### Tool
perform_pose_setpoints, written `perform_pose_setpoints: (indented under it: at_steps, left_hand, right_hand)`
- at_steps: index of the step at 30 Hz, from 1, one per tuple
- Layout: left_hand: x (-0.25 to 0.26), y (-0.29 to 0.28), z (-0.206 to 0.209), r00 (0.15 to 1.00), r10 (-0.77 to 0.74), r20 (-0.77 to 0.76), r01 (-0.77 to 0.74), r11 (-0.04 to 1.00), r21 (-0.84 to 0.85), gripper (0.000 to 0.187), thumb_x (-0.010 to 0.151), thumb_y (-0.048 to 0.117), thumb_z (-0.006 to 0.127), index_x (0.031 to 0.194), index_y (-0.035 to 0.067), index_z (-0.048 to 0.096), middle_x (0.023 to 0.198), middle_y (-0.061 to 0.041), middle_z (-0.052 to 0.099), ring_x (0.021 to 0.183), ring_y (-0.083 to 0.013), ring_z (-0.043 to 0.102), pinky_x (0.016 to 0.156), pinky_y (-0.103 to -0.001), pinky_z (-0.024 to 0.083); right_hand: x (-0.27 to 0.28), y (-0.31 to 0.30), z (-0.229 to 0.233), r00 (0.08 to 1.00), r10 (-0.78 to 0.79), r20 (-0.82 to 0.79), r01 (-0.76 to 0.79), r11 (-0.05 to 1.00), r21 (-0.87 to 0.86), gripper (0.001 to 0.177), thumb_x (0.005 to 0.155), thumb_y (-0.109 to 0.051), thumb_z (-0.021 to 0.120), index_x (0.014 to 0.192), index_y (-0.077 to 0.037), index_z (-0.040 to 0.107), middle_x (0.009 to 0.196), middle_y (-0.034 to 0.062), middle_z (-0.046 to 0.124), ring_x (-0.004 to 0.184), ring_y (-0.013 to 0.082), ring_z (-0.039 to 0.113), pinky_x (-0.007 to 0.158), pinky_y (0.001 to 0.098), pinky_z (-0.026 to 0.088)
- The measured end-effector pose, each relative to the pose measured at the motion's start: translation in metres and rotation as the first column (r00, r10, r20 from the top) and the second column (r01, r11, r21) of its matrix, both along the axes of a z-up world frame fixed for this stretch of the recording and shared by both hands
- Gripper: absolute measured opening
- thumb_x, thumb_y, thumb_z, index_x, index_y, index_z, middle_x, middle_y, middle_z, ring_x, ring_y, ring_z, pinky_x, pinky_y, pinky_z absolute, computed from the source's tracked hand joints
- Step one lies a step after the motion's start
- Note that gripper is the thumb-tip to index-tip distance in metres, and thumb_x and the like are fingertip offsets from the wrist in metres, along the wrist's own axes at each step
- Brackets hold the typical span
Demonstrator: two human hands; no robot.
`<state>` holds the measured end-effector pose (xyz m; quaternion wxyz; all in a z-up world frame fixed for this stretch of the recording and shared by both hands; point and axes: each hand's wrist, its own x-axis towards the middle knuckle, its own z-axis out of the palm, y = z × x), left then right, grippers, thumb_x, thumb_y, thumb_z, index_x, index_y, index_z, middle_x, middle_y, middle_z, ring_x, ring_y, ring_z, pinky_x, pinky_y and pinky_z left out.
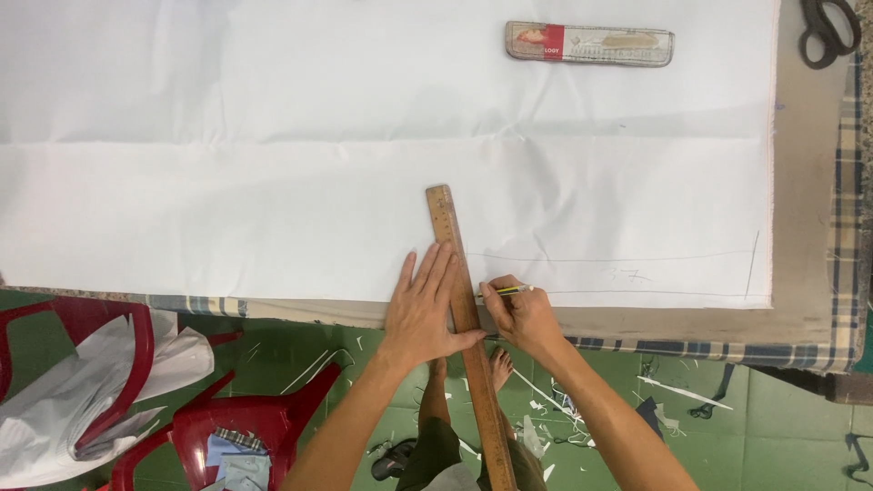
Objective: The person uses a ruler and pencil to draw lines on a large white fabric sheet, then uses shears to cut along the marked lines. The person cuts a long strip and then trims a smaller rectangular piece from the fabric.
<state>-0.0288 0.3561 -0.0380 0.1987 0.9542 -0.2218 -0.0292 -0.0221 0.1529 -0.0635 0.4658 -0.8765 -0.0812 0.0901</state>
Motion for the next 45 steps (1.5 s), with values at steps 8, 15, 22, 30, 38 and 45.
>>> perform_pose_setpoints:
  at_steps: [8, 15, 22, 30, 38, 45]
  left_hand:
    - [0.003, -0.001, 0.005, 1.0, 0.015, 0.027, -0.014, 0.999, -0.04, 0.118, 0.072, 0.074, 0.072, 0.153, -0.004, 0.038, 0.167, -0.021, 0.028, 0.154, -0.0355, 0.026, 0.128, -0.058, 0.012]
    - [0.002, -0.012, 0.02, 0.987, 0.078, -0.139, -0.069, 0.995, 0.069, 0.132, 0.071, 0.089, 0.064, 0.157, -0.004, 0.028, 0.169, -0.023, 0.02, 0.155, -0.038, 0.02, 0.129, -0.057, 0.005]
    - [0.046, 0.008, 0.005, 0.889, 0.457, -0.031, -0.351, 0.724, 0.594, 0.122, 0.089, 0.094, 0.008, 0.159, -0.005, 0.011, 0.165, -0.029, 0.018, 0.153, -0.0404, 0.017, 0.126, -0.054, 0.007]
    - [0.112, -0.025, 0.001, 0.772, 0.632, 0.064, -0.531, 0.587, 0.611, 0.132, 0.083, 0.098, 0.008, 0.158, -0.01, 0.026, 0.134, -0.017, 0.053, 0.129, -0.0373, 0.041, 0.126, -0.053, 0.005]
    - [0.106, -0.059, -0.02, 0.768, 0.569, 0.294, -0.637, 0.726, 0.258, 0.09, 0.1, 0.066, 0.032, 0.154, -0.006, 0.041, 0.143, -0.027, 0.05, 0.132, -0.0404, 0.043, 0.114, -0.053, 0.029]
    - [0.111, -0.076, -0.008, 0.654, 0.528, 0.542, -0.663, 0.745, 0.073, 0.076, 0.096, 0.052, 0.054, 0.14, -0.01, 0.061, 0.135, -0.024, 0.052, 0.123, -0.0402, 0.05, 0.107, -0.052, 0.045]
  right_hand:
    - [0.063, 0.032, 0.019, 0.971, 0.044, 0.234, -0.033, 0.998, -0.051, 0.011, 0.099, -0.009, 0.062, 0.093, -0.003, 0.07, 0.056, 0.0143, 0.065, 0.055, 0.0308, 0.069, 0.052, 0.0361, 0.053]
    - [-0.046, -0.059, 0.034, 0.982, -0.073, -0.174, 0.06, 0.995, -0.083, 0.017, 0.096, -0.027, 0.066, 0.101, -0.015, 0.077, 0.063, 0.0122, 0.077, 0.065, 0.0325, 0.077, 0.059, 0.0429, 0.058]
    - [-0.087, -0.139, 0.072, 0.919, -0.34, 0.199, 0.316, 0.938, 0.141, 0.02, 0.102, -0.011, 0.055, 0.118, 0.0, 0.059, 0.1, 0.0118, 0.077, 0.072, 0.0154, 0.076, 0.066, 0.027, 0.067]
    - [0.023, -0.084, 0.093, 0.701, -0.49, -0.518, 0.706, 0.581, 0.405, 0.041, 0.102, -0.032, 0.057, 0.099, 0.007, 0.068, 0.075, 0.0167, 0.068, 0.056, 0.0203, 0.058, 0.052, 0.0335, 0.052]
    - [0.101, -0.1, 0.052, 0.878, -0.318, -0.358, 0.446, 0.814, 0.371, 0.047, 0.093, -0.042, 0.061, 0.114, -0.001, 0.071, 0.09, 0.0141, 0.08, 0.075, 0.0202, 0.075, 0.069, 0.032, 0.059]
    - [0.277, -0.35, -0.006, 0.8, -0.259, 0.542, 0.453, 0.853, -0.26, 0.079, 0.069, 0.025, 0.045, 0.146, 0.009, 0.048, 0.126, 0.0267, 0.061, 0.116, 0.0438, 0.055, 0.095, 0.0506, 0.05]
